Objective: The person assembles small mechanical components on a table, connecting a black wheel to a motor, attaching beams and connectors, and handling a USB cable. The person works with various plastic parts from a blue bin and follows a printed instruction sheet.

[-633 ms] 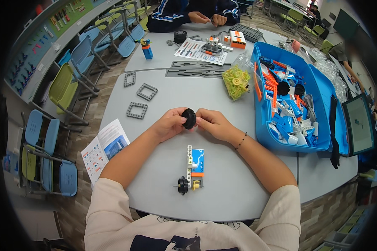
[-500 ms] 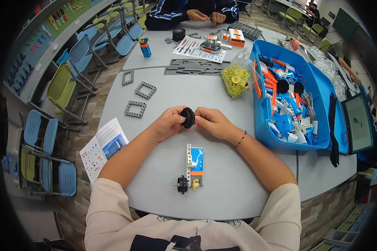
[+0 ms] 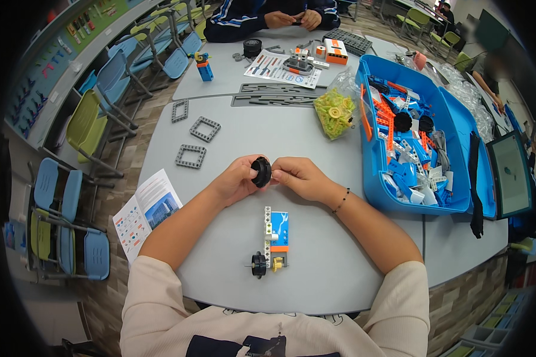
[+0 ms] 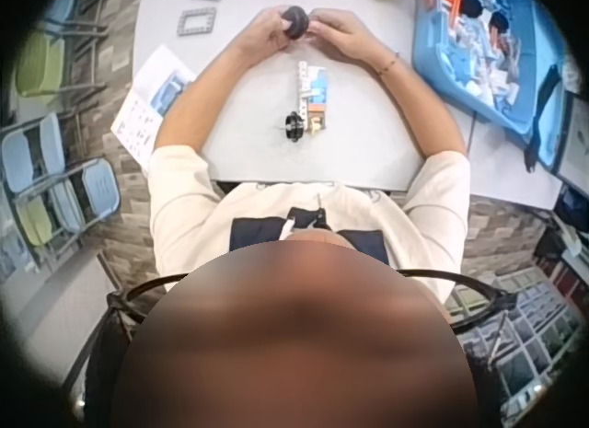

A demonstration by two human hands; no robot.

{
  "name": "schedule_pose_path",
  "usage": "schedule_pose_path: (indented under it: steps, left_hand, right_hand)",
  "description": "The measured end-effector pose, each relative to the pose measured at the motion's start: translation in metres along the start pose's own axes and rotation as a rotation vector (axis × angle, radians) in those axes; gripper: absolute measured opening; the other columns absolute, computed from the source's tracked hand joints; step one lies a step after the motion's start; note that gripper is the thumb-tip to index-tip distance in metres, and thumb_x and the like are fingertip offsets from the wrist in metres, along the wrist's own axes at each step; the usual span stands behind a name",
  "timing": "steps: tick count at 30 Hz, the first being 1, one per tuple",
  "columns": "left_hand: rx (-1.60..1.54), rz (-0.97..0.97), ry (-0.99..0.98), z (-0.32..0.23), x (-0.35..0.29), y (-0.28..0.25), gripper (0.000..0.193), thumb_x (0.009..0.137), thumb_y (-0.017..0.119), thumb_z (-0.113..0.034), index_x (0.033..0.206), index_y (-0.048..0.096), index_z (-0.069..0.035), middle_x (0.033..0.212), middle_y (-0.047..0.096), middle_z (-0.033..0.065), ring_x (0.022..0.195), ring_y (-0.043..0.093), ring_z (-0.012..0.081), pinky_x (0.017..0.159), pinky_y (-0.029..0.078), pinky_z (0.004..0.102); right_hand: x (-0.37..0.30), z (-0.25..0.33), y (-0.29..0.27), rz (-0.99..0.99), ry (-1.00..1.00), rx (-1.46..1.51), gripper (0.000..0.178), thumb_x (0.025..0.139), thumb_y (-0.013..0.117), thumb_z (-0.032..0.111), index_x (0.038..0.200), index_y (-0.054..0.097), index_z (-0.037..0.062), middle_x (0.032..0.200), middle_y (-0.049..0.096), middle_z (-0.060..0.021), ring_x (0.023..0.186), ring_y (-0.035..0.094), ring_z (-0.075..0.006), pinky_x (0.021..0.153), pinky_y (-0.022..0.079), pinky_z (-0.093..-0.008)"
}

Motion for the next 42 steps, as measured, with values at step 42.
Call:
schedule_pose_path:
  steps: [42]
  left_hand:
    - [0.743,-0.254,0.42,0.018,-0.248,0.139,0.024,0.082,0.061,-0.016,0.093,0.044,-0.003,0.077,0.054,0.0144,0.063,0.052,0.0211,0.056,0.045,0.0328]
  right_hand:
    - [-0.125,0.175,0.167,0.166,-0.778,-0.579,0.039,0.09,0.055,0.027,0.057,0.051,0.007,0.055,0.048,-0.0036,0.058,0.046,-0.0208,0.05,0.034,-0.0332]
Point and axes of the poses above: each hand's wrist, its own x-axis towards the middle knuckle, its own y-axis out of the palm, z = x × y, the point moved 7 cm from there along x, towards the middle knuckle
